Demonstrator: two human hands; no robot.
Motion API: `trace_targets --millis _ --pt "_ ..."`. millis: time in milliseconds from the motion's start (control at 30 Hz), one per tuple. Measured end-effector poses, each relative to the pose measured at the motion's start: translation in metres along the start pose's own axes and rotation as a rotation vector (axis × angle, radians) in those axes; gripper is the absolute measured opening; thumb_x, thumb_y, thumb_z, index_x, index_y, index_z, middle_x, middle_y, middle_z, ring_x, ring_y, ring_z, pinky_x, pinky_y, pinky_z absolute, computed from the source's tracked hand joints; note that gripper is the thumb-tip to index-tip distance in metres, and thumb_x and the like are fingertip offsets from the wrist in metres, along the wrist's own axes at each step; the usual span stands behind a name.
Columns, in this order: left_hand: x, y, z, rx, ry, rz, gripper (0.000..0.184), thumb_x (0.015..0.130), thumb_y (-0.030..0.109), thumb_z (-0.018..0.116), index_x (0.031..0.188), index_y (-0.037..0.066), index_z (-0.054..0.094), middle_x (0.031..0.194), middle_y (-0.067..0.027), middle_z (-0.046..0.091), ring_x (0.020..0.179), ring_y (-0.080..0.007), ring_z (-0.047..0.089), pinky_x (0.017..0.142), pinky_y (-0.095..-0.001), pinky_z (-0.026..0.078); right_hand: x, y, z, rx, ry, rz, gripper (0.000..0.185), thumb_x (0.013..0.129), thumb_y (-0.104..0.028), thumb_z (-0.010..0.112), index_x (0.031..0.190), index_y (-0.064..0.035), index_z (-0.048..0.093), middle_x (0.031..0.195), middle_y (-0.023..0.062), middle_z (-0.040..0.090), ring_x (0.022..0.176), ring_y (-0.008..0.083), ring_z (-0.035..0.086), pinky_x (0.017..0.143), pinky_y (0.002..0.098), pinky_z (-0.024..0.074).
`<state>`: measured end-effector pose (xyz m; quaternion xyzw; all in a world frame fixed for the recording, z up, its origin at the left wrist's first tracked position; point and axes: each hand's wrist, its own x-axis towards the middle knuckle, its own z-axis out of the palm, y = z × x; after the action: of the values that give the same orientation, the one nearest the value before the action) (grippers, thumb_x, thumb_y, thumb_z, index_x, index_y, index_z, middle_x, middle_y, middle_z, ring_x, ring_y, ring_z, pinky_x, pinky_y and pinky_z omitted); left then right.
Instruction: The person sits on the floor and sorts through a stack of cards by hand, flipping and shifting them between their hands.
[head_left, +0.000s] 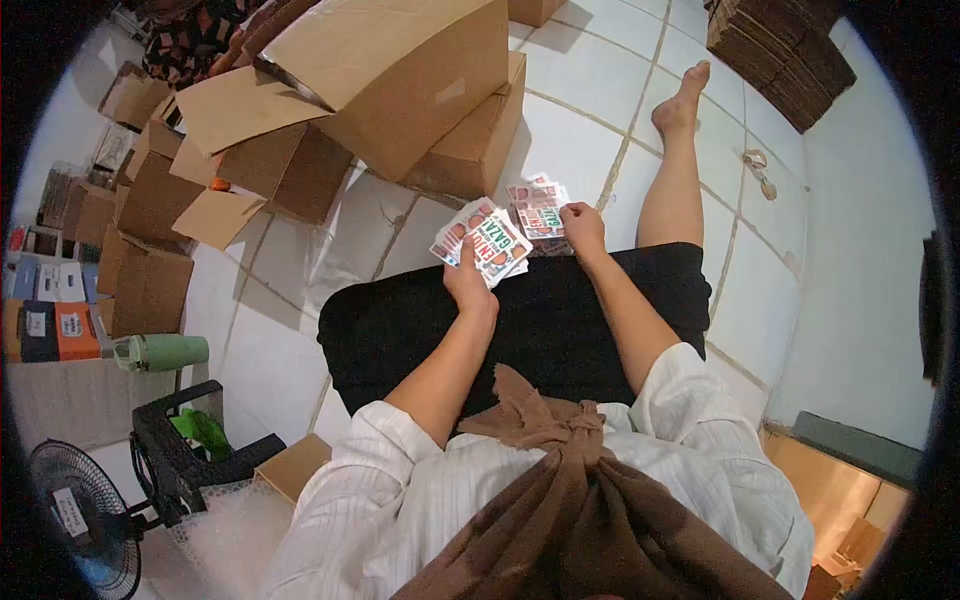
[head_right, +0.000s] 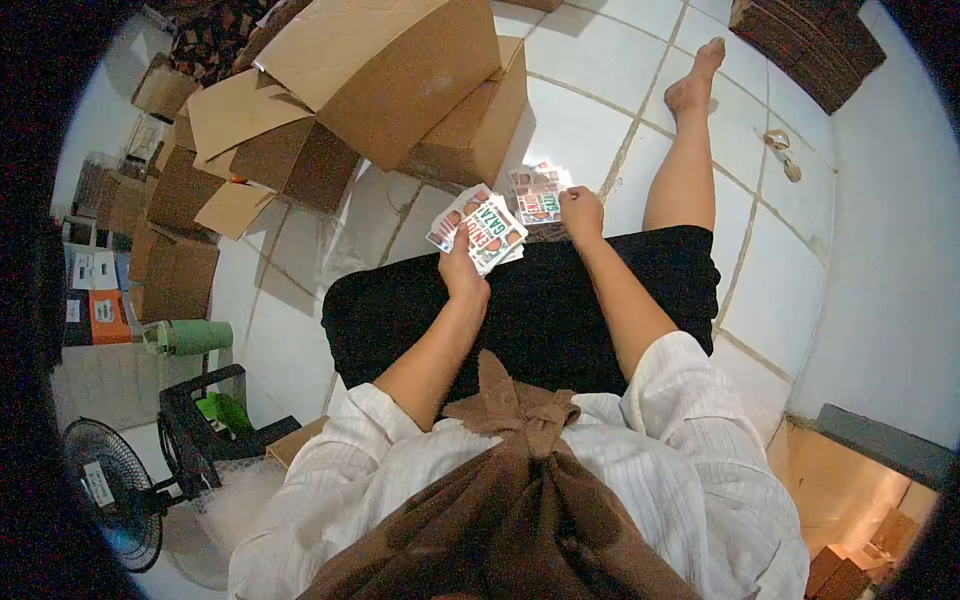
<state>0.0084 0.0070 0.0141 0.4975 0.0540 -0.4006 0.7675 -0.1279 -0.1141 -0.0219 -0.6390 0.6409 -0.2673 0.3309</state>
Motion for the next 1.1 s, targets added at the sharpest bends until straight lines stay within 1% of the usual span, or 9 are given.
trace_targets --millis 100,167,233,333,633,900,967,1033,1100 --pt "-0.003 0.003 0.001 0.019 -0.019 -0.001 0.033 0.082 0.008 0.056 0.112 -0.003 0.048 0.102 -0.0115 0.057 0.084 -0.0173 0.059 0.071 -0.0288 0.049 -0.015 -0.021 -0.005 -0.255 0.424 -0.476 0.022 0.077 -0.018 0.058 0.090 -0.0001 0.059 0.078 0.0187 0.058 0.069 0.0371 0.055 0.070 0.0435 0.0440" --pt "-0.003 0.003 0.002 0.034 -0.040 -0.010 0.033 0.082 0.008 0.057 0.111 -0.004 0.049 0.102 -0.0114 0.057 0.084 -0.0170 0.059 0.070 -0.0286 0.049 -0.020 -0.031 0.000 -0.183 0.325 -0.464 0.026 0.075 -0.023 0.062 0.088 -0.0005 0.059 0.073 0.0155 0.058 0.068 0.0311 0.056 0.067 0.0415 0.0445" --pt "-0.003 0.002 0.002 0.033 -0.070 -0.003 0.033 0.081 0.007 0.058 0.110 -0.005 0.049 0.101 -0.0110 0.057 0.084 -0.0162 0.059 0.070 -0.0279 0.048 -0.032 -0.040 0.003 0.197 -0.203 -0.258 0.027 0.074 -0.024 0.065 0.087 -0.0014 0.059 0.071 0.0122 0.058 0.067 0.0234 0.058 0.061 0.0370 0.0456" --pt "-0.004 0.003 0.002 0.025 -0.102 -0.046 0.033 0.081 0.007 0.058 0.110 -0.005 0.049 0.101 -0.0105 0.057 0.085 -0.0162 0.058 0.071 -0.0275 0.048 -0.040 -0.038 0.009 0.275 -0.386 -0.122 0.026 0.074 -0.023 0.066 0.083 0.0001 0.059 0.067 0.0100 0.059 0.064 0.0177 0.058 0.057 0.0313 0.0460" --pt "-0.001 -0.002 0.001 0.045 -0.084 0.027 0.033 0.082 0.007 0.058 0.110 -0.005 0.049 0.102 -0.0105 0.057 0.086 -0.0171 0.058 0.072 -0.0281 0.047 -0.006 -0.011 -0.006 0.497 -0.384 0.117 0.024 0.079 -0.016 0.060 0.088 0.0065 0.061 0.073 0.0057 0.060 0.057 0.0096 0.053 0.052 0.0229 0.0429" --pt "-0.001 0.003 0.003 0.011 -0.032 0.075 0.032 0.082 0.005 0.055 0.113 -0.003 0.049 0.105 -0.0114 0.057 0.086 -0.0176 0.059 0.070 -0.0279 0.049 0.004 -0.001 -0.017 0.025 -0.183 0.101 0.025 0.074 -0.024 0.064 0.074 0.0009 0.062 0.063 0.0134 0.058 0.056 0.0231 0.057 0.055 0.0351 0.0455" --pt "-0.001 0.004 0.002 0.028 -0.028 0.049 0.032 0.082 0.004 0.055 0.112 -0.003 0.049 0.104 -0.0111 0.057 0.086 -0.0176 0.059 0.072 -0.0276 0.048 0.001 0.004 -0.006 -0.400 0.611 -0.390 0.027 0.074 -0.027 0.064 0.078 0.0000 0.061 0.069 0.0144 0.058 0.062 0.0243 0.058 0.058 0.0348 0.0456" --pt "-0.003 0.007 0.003 0.047 0.012 0.013 0.032 0.082 0.004 0.056 0.111 -0.004 0.050 0.103 -0.0105 0.057 0.086 -0.0169 0.058 0.073 -0.0269 0.047 0.000 -0.008 -0.011 -0.358 0.536 -0.349 0.032 0.072 -0.030 0.067 0.082 -0.0003 0.061 0.075 0.0150 0.059 0.067 0.0245 0.058 0.061 0.0338 0.0456" --pt "-0.004 0.007 0.005 0.094 -0.029 0.002 0.033 0.081 0.005 0.058 0.111 -0.005 0.050 0.102 -0.0098 0.057 0.085 -0.0157 0.058 0.072 -0.0266 0.047 -0.006 -0.024 -0.008 0.132 -0.010 -0.160 0.034 0.068 -0.031 0.071 0.082 -0.0018 0.060 0.070 0.0110 0.058 0.062 0.0203 0.055 0.058 0.0309 0.0443"
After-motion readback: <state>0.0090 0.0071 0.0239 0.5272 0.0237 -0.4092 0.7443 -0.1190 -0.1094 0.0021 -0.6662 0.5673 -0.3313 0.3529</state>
